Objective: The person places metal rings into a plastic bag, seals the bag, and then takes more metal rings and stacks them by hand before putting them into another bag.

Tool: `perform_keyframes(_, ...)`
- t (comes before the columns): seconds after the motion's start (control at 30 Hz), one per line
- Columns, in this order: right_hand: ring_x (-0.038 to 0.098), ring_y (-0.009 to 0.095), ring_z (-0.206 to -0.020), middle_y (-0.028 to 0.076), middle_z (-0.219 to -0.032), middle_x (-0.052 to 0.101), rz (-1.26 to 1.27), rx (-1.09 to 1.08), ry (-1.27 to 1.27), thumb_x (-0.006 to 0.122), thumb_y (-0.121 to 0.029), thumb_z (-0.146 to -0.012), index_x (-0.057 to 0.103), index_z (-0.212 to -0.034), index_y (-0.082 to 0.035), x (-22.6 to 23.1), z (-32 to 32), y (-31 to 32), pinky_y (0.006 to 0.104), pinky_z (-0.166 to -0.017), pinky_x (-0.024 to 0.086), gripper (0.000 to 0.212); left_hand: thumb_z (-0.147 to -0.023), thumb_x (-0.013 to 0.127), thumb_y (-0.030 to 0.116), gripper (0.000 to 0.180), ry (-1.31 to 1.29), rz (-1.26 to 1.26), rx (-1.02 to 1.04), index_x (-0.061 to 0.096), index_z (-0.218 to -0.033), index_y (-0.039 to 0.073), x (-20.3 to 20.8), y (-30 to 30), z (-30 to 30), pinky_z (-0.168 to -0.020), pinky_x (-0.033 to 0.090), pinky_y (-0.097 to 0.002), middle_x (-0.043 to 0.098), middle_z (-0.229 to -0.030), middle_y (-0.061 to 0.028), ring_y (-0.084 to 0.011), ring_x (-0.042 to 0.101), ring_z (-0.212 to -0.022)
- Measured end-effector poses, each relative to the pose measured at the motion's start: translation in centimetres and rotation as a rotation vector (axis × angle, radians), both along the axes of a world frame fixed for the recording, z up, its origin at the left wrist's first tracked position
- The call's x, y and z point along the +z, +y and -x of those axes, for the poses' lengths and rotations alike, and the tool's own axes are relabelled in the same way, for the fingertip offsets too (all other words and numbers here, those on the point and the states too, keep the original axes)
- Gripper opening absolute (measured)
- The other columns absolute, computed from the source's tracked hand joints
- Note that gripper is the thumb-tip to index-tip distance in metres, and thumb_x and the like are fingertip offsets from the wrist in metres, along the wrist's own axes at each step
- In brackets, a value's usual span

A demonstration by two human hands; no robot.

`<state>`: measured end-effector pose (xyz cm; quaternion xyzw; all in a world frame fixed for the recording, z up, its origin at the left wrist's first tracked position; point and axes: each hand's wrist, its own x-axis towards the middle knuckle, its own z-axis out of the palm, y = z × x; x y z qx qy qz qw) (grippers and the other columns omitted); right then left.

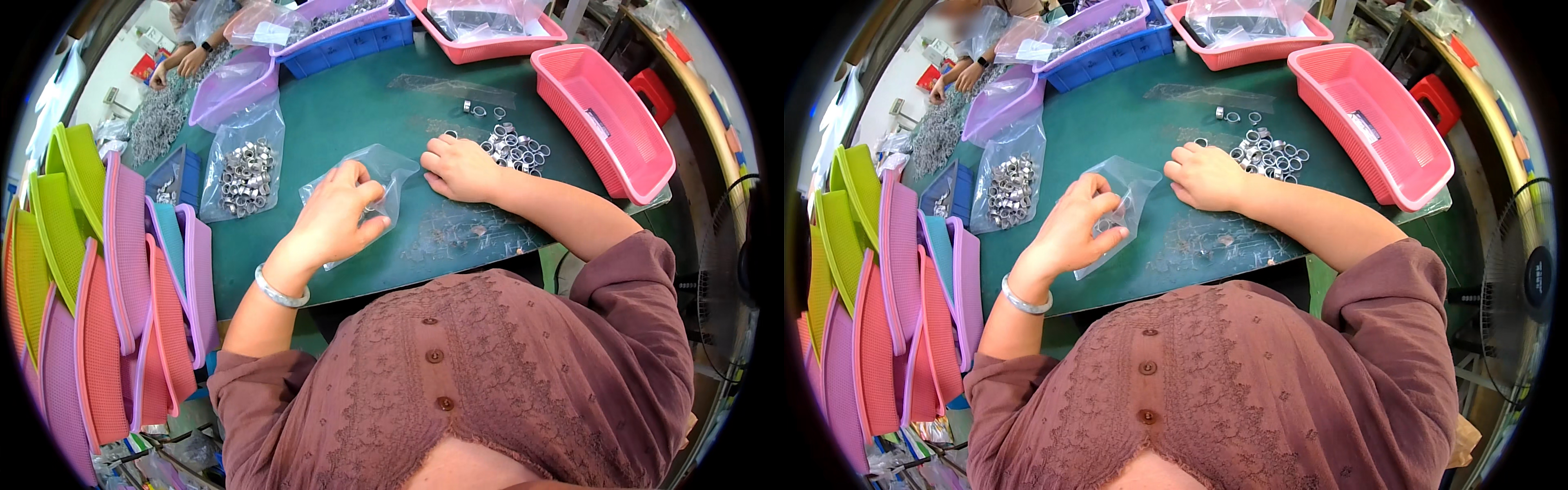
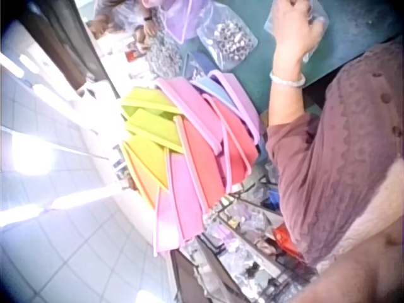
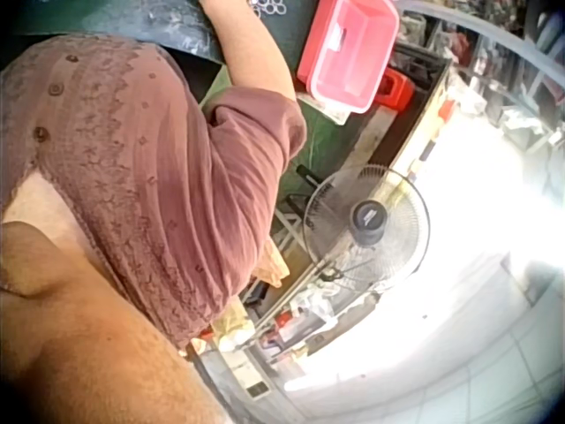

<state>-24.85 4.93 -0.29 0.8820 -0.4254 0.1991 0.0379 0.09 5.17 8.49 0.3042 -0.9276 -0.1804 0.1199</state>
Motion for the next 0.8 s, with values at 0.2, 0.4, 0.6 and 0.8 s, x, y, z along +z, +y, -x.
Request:
perform_keyframes(0.2,0.055,0.03,-0.076,0.011,-0.083,0.05,-0.016,-0.069,-0.051,0.061,-0.016,-0.076,0.051,-0.083,-0.006,0.1,-0.2,-0.1,0.04,-0.064,0.048,0.016,-0.077,0.069,0.03,0.029,-0.056,0.067,-0.075,0.064,-0.086,0.003,-0.6,0.2,0.4,-0.093,0.038,-0.0437,0.045,-0.123,-0.0212,-0.0396,0.046,-0.109)
perform_keyframes(0.4,0.06,0.029,-0.07,0.013,-0.081,0.05,0.004,-0.032,-0.022,0.058,-0.015,-0.078,0.051,-0.083,-0.006,0.1,-0.4,0.8,0.0399,-0.057,0.051,0.012,-0.079,0.067,0.027,0.026,-0.079,0.032,-0.057,0.064,-0.088,0.002,-0.7,0.5,1.5,-0.093,0.038,-0.0447,0.043,-0.127,-0.0226,-0.0404,0.046,-0.11)
perform_keyframes(0.6,0.06,0.033,-0.068,0.015,-0.084,0.049,-0.116,-0.074,-0.036,0.057,-0.016,-0.081,0.051,-0.086,-0.004,0.3,-0.1,0.7,0.0417,-0.06,0.051,0.014,-0.078,0.069,0.023,0.026,-0.033,-0.044,-0.027,0.063,-0.089,0.001,-1.2,0.3,1.5,-0.089,0.042,-0.0427,0.045,-0.119,-0.0209,-0.0382,0.047,-0.108)
perform_keyframes(0.8,0.055,0.029,-0.07,0.014,-0.078,0.055,-0.232,-0.2,-0.633,0.064,-0.012,-0.076,0.053,-0.078,-0.001,3.2,-1.7,-1.2,0.0376,-0.061,0.045,0.015,-0.076,0.071,0.023,0.027,0.028,-0.044,-0.009,0.063,-0.09,0.001,-1.9,0.2,1.6,-0.089,0.042,-0.0419,0.044,-0.118,-0.0235,-0.0385,0.047,-0.107)
